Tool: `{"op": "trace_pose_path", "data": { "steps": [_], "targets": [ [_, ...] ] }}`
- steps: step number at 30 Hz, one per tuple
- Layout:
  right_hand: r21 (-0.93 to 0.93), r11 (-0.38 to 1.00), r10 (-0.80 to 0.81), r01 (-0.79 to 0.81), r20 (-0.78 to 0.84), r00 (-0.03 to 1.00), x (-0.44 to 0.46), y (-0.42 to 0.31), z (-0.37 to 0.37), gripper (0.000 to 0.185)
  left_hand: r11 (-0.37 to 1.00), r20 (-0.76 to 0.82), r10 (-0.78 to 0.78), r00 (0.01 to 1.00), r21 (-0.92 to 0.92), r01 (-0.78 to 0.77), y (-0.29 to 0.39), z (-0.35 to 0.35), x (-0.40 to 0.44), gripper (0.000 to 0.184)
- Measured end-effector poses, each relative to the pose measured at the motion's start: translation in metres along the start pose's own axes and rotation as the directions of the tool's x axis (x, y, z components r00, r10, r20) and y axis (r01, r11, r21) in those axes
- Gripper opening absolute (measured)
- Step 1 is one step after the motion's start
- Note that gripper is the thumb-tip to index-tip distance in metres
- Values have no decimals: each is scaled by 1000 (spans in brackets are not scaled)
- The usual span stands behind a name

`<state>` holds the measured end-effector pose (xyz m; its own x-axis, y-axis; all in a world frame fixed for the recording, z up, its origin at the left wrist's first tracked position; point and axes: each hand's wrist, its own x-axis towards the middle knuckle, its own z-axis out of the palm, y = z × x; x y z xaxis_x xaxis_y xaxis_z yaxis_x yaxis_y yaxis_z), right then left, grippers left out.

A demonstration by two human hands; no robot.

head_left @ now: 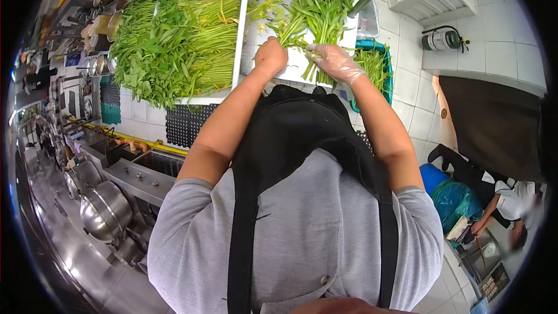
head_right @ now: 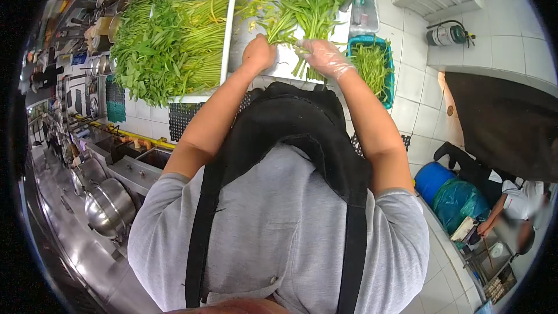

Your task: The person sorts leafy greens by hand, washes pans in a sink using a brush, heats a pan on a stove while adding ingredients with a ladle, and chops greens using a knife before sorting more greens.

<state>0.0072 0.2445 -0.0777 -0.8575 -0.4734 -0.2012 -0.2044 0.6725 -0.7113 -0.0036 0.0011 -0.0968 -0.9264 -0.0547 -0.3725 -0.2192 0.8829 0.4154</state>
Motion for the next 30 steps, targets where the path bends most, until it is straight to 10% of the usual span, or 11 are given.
{"op": "trace_pose_path", "data": {
  "steps": [14,18,24,30],
  "targets": [
    [-213,969,119,-126,-43,992,4,-1,12,41,883,-207,363,908,-235,-407,41,-235,-68,67],
    [-10,996,83,-85,-84,993,-11,-17,-7,44,757,-237,351,906,-497,-424,16,-189,-48,64],
    [150,977,183,-154,-206,961,-87,-62,-86,42,702,-347,462,816,-420,-575,-7,-111,-36,32],
    [140,977,214,-162,-619,756,-114,-108,-155,25,757,-206,435,876,-444,-480,1,-105,-40,30]
  ]
}}
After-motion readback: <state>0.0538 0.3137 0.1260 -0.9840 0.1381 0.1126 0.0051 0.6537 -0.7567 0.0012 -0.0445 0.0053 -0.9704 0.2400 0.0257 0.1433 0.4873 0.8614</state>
